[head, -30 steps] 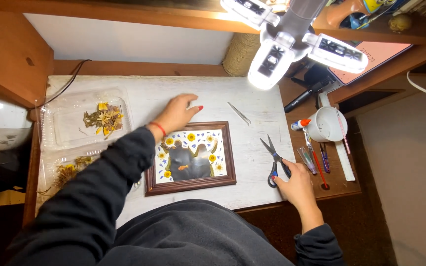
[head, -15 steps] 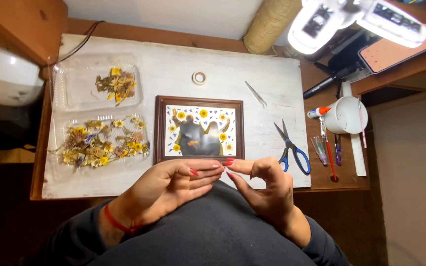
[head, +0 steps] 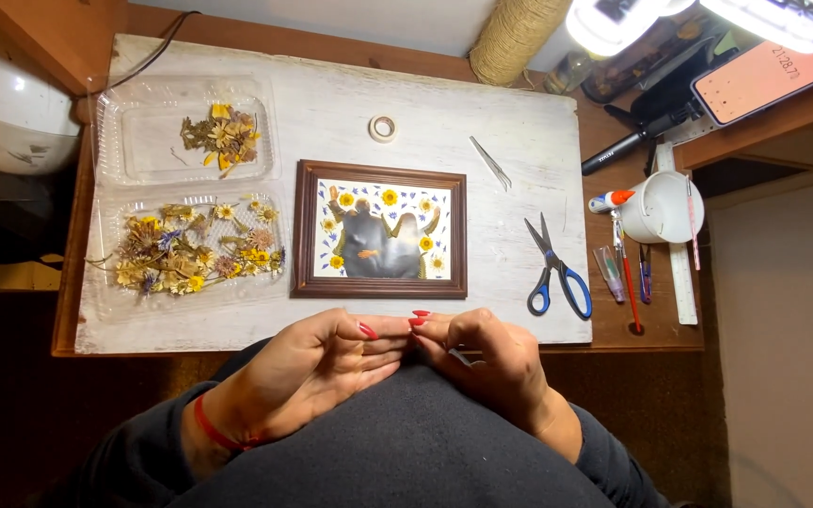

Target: Arranging dried flowers inside a picture frame with a photograph.

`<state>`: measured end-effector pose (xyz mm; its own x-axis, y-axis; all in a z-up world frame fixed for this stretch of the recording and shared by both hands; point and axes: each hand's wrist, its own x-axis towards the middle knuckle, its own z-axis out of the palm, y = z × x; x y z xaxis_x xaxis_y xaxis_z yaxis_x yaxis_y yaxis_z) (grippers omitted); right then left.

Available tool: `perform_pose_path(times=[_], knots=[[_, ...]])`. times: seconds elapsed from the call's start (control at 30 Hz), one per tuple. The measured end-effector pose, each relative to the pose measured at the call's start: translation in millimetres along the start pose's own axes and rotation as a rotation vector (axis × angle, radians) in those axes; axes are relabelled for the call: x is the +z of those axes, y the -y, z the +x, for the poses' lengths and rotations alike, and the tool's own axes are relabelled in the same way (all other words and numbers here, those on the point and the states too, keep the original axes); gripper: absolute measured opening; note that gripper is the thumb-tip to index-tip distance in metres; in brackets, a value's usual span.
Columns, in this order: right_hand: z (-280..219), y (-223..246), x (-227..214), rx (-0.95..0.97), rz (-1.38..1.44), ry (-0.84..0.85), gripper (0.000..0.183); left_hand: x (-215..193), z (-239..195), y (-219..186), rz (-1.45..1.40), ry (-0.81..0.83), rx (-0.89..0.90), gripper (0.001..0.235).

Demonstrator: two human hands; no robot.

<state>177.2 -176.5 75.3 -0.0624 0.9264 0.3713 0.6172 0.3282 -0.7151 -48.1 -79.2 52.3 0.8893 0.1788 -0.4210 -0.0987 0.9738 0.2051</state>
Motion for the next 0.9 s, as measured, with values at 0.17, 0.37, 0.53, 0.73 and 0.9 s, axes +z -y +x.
perform_pose_path(times=[0.17, 0.37, 0.53, 0.73, 0.9], knots=[[-1, 0, 1, -0.04, -0.021, 0.005, 0.029, -1, 0, 1, -0.012, 0.024, -0.004, 0.063], [-1, 0, -1, -0.067, -0.047, 0.021, 0.026, -2, 1, 3, -0.002, 0.039, -0.012, 0.063], [-1, 2, -2, -0.03, -0.025, 0.014, 0.025, -2, 0, 5, 0.012, 0.006, -0.006, 0.062], [-5, -4, 0, 0.037, 0.029, 0.03, 0.025, 6, 0, 4, 0.036, -0.041, -0.003, 0.061], [-6, -6, 5, 0.15, 0.15, -0.041, 0.025, 9, 0, 5, 0.053, -0.026, 0.052, 0.059]])
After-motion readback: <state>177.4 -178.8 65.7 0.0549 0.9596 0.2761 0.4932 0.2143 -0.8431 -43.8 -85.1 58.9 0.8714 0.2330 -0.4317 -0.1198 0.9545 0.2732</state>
